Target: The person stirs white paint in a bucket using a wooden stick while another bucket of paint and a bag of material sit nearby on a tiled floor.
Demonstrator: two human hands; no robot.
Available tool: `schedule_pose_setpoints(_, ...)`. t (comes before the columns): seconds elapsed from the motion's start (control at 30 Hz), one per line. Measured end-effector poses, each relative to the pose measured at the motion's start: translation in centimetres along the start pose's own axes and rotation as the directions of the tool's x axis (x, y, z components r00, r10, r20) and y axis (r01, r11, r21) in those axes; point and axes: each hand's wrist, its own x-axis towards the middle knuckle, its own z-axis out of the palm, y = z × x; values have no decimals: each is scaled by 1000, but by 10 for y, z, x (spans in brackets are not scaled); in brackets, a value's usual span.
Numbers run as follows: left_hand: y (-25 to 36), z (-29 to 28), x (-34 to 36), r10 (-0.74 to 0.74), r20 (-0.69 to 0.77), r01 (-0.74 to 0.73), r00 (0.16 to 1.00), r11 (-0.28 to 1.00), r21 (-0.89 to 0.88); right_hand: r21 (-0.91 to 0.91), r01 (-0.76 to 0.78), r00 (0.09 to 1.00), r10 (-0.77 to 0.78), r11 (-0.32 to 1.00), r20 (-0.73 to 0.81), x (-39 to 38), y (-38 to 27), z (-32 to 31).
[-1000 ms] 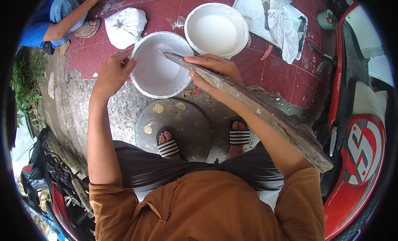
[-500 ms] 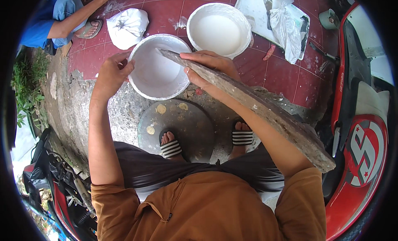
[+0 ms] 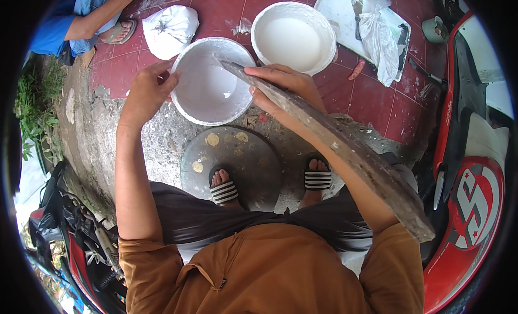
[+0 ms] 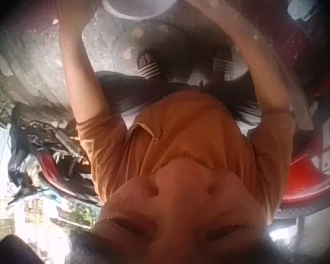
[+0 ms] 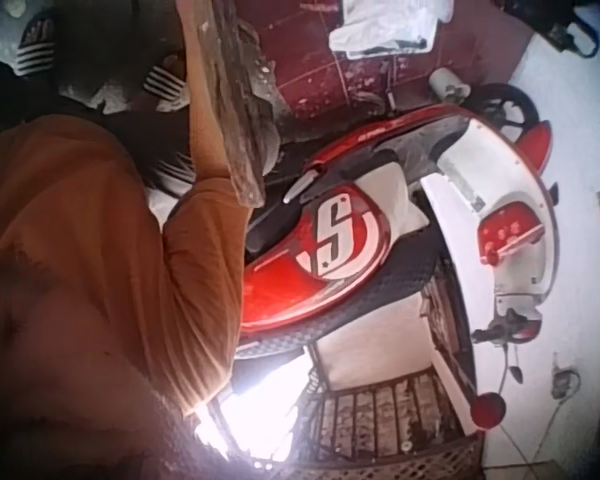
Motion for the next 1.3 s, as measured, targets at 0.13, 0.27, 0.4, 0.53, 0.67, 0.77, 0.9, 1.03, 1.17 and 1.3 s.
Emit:
schedule_pose_setpoints(0.13,-5,-2,1,-5,14,5,1000,1000,11,-17,-18,999,18,1000,29,-9,-4,-6)
schedule_pose_setpoints(0.27,-7,-3,-1,-13,21,13,1000,1000,23,-90,20,997,-14,996,71,-13,-15,-2)
schedule_pose_setpoints(0.4,-5,-1,-1,10,-5,-10,1000,998,65,-58,-72,987,80,996,139,-16,-27,-1)
schedule_pose_setpoints(0.53,0,0,-3,11,15,-12,1000,997,71,23,-180,974,174,983,147,-16,-30,5)
schedule_pose_setpoints(0.67,2,1,-6,44,13,-45,999,997,68,-17,-165,981,166,986,101,-8,-36,-5)
schedule_pose_setpoints(0.77,1,6,-9,49,13,-49,999,998,28,113,-184,982,178,976,62,-5,-35,-9)
schedule_pose_setpoints(0.9,8,4,-12,80,24,-81,997,995,52,-35,-147,985,150,988,82,-5,-33,-13)
schedule_pose_setpoints(1.03,7,4,-12,69,30,-71,997,996,62,-79,-249,960,257,965,111,-11,-38,-5)
schedule_pose_setpoints(1.17,1,5,-10,71,37,-72,997,997,27,11,-223,967,219,975,129,-17,-29,4)
schedule_pose_setpoints(1.3,-1,6,-8,90,32,-92,995,995,47,24,-239,964,234,971,125,-14,-31,6)
